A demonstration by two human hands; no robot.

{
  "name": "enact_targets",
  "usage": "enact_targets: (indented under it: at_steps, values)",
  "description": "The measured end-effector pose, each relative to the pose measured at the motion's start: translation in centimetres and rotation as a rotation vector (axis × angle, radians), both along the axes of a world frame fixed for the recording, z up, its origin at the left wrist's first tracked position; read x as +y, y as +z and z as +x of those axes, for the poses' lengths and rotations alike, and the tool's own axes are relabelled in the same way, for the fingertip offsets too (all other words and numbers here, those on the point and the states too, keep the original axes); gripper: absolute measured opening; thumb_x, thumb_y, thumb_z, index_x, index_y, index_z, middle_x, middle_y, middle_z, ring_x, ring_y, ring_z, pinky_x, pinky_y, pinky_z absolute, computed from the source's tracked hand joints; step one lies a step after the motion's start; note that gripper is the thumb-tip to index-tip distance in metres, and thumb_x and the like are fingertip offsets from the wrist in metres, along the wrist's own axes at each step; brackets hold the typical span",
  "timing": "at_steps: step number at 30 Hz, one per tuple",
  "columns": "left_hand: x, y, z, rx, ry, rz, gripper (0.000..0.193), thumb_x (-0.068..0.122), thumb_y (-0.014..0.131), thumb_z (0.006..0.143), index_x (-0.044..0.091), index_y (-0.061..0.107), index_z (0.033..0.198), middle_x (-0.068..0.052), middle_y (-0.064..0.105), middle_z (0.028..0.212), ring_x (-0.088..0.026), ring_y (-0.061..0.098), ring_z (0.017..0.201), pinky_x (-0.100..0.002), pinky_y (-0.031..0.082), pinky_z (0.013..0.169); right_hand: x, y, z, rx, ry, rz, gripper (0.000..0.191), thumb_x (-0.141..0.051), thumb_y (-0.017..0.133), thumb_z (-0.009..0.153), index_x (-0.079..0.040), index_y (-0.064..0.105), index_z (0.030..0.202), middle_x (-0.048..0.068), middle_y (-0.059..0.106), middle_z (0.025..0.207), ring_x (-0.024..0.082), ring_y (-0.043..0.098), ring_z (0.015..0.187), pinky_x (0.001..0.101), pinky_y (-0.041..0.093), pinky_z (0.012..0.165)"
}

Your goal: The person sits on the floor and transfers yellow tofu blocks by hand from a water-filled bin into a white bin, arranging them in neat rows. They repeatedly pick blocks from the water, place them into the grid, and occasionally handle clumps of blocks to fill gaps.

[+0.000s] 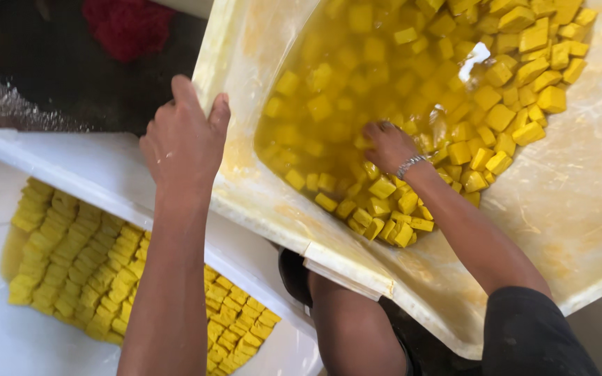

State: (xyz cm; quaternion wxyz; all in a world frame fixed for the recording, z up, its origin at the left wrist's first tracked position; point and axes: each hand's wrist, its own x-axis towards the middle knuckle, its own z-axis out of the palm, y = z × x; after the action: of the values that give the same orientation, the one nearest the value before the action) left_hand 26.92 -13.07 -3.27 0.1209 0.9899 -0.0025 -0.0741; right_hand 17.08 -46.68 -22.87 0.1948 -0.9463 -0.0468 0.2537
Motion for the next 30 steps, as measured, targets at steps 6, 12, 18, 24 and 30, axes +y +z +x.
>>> enact_targets:
  at_steps: [6,12,18,24,30]
  values:
    - [-0.1,-0.3,0.1,0.023,0.025,0.022,0.044,0.045,0.069,0.097,0.005,0.051,0.102,-0.022,0.071,0.078,-0.048,0.069,0.072,-0.059,0.052,0.059,7.4,-3.0,3.1,-0.405,0.322,-0.114,0.041,-0.018,0.062,0.083,-0.021,0.064,0.124,0.019,0.064,0.129,0.040,0.063,0.115,0.0505,0.053,0.090]
    - [0.1,-0.7,0.0,-0.022,0.010,-0.013,0.043,0.044,0.070,0.097,0.005,0.052,0.102,-0.020,0.071,0.074,-0.046,0.069,0.068,-0.057,0.052,0.056,7.0,-5.1,3.8,0.073,0.448,-0.421,0.030,-0.024,0.052,0.100,-0.020,0.069,0.125,0.015,0.065,0.132,0.036,0.059,0.127,0.0492,0.052,0.101]
    - [0.0,-0.5,0.1,0.022,0.025,-0.053,0.042,0.042,0.070,0.096,0.005,0.051,0.101,-0.019,0.071,0.075,-0.045,0.069,0.069,-0.057,0.052,0.056,4.7,-4.6,3.7,-0.114,0.383,-0.210,0.040,-0.021,0.059,0.090,-0.018,0.064,0.129,0.017,0.064,0.126,0.039,0.066,0.111,0.0498,0.056,0.088]
    - [-0.1,-0.3,0.2,0.017,0.023,-0.058,0.041,0.043,0.070,0.098,0.005,0.052,0.102,-0.020,0.072,0.078,-0.046,0.069,0.072,-0.057,0.053,0.060,2.5,-2.6,2.7,-0.184,0.052,0.046,0.044,-0.014,0.066,0.085,-0.014,0.061,0.129,0.021,0.061,0.128,0.045,0.067,0.098,0.0525,0.057,0.083]
    - [-0.1,-0.2,0.2,-0.017,0.020,-0.086,0.041,0.042,0.070,0.097,0.005,0.053,0.101,-0.019,0.072,0.078,-0.046,0.069,0.071,-0.057,0.052,0.059,4.7,-3.7,3.9,-0.423,0.043,0.402,0.044,-0.017,0.068,0.090,-0.015,0.055,0.132,0.019,0.060,0.137,0.042,0.068,0.112,0.0483,0.060,0.092]
